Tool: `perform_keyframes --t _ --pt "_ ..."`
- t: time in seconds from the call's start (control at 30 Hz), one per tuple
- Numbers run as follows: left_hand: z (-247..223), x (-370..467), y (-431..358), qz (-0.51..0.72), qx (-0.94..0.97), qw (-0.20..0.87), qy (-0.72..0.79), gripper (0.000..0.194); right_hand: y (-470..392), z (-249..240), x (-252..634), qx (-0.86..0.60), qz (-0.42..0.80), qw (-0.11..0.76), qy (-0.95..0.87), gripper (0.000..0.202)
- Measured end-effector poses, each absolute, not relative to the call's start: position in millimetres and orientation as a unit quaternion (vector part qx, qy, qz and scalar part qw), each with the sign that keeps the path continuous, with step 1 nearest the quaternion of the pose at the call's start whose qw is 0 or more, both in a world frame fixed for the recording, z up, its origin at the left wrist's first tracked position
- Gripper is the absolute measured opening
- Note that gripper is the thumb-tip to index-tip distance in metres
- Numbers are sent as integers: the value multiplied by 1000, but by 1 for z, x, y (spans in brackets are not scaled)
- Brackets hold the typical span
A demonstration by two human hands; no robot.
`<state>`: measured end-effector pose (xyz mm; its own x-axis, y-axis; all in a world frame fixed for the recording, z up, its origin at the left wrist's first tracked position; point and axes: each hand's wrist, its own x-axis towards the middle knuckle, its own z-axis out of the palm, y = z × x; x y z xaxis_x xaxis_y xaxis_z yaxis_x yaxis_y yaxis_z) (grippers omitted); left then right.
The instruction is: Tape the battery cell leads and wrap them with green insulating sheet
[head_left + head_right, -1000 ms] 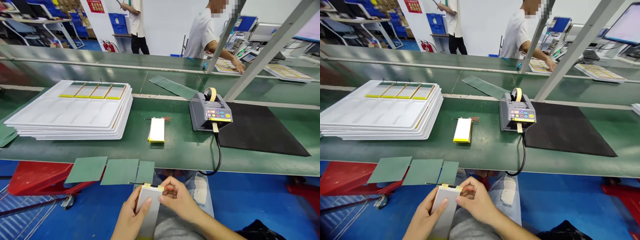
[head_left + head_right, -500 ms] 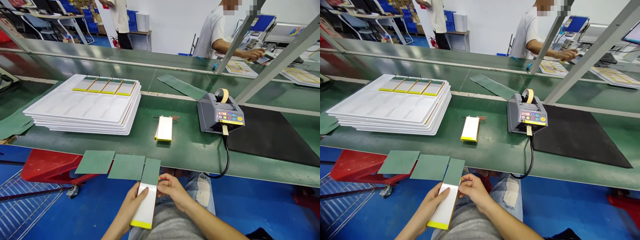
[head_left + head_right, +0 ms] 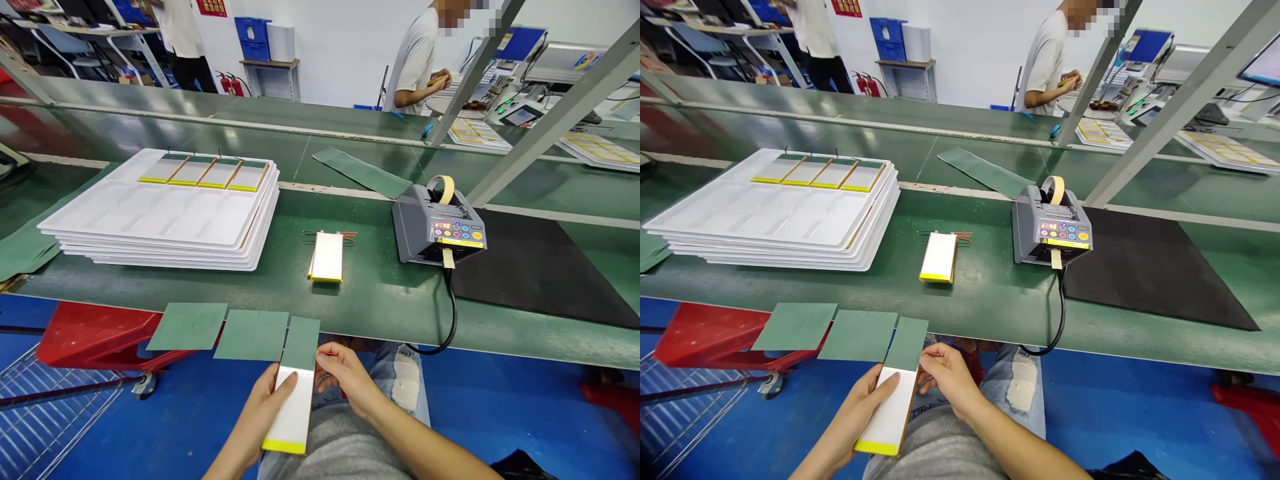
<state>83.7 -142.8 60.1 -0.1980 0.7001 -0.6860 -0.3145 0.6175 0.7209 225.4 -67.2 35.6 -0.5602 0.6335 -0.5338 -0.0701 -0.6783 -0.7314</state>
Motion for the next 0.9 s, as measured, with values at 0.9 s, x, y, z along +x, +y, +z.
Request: perform_keyframes --t 0.9 --pt "130 81 -125 255 550 359 710 56 -22 150 265 -345 515 354 -700 14"
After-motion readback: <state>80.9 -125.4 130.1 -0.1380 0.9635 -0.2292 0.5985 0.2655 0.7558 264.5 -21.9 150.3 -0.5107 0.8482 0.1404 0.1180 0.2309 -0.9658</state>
